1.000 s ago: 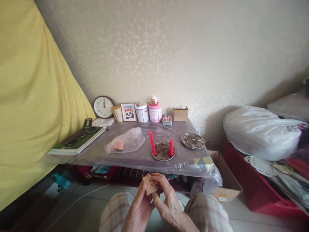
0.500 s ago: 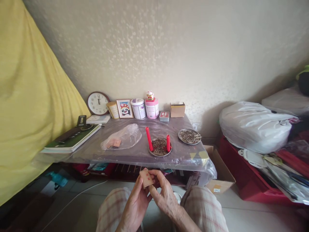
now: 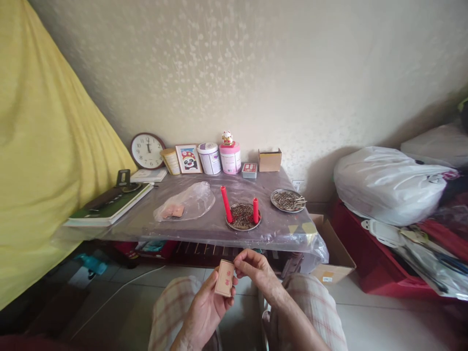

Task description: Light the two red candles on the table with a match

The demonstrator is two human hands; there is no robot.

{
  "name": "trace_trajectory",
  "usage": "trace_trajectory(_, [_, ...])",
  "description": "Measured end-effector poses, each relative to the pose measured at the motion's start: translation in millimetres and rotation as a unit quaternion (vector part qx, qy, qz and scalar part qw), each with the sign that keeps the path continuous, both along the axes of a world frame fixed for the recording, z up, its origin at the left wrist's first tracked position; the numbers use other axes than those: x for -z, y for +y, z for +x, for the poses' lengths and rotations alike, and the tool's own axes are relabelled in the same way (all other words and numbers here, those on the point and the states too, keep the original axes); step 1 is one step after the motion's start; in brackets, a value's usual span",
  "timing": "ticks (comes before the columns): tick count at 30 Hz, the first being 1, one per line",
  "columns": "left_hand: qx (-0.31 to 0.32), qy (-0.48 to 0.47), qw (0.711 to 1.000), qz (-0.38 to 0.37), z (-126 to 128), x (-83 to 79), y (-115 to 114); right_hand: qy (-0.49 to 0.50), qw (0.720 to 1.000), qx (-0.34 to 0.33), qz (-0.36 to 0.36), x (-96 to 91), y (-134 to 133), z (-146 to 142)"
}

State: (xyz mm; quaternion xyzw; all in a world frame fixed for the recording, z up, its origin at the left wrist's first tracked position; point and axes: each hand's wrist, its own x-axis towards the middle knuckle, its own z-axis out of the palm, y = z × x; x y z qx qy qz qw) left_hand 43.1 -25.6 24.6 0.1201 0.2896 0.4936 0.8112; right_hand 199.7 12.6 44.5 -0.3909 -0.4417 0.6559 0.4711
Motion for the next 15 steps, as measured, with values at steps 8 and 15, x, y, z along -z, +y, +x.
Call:
trace_trajectory(8, [0.013, -0.005, 1.0, 0.023, 0.3, 6.2, -5.1, 0.017, 0.999, -0.018, -0.025, -0.5, -1.2, 2.0])
trace_trajectory(15, [0.032, -0.021, 0.999, 0.035, 1.4, 11.2, -6.8, 0.007, 0.999, -0.009, -0.031, -0.4, 0.5, 1.0])
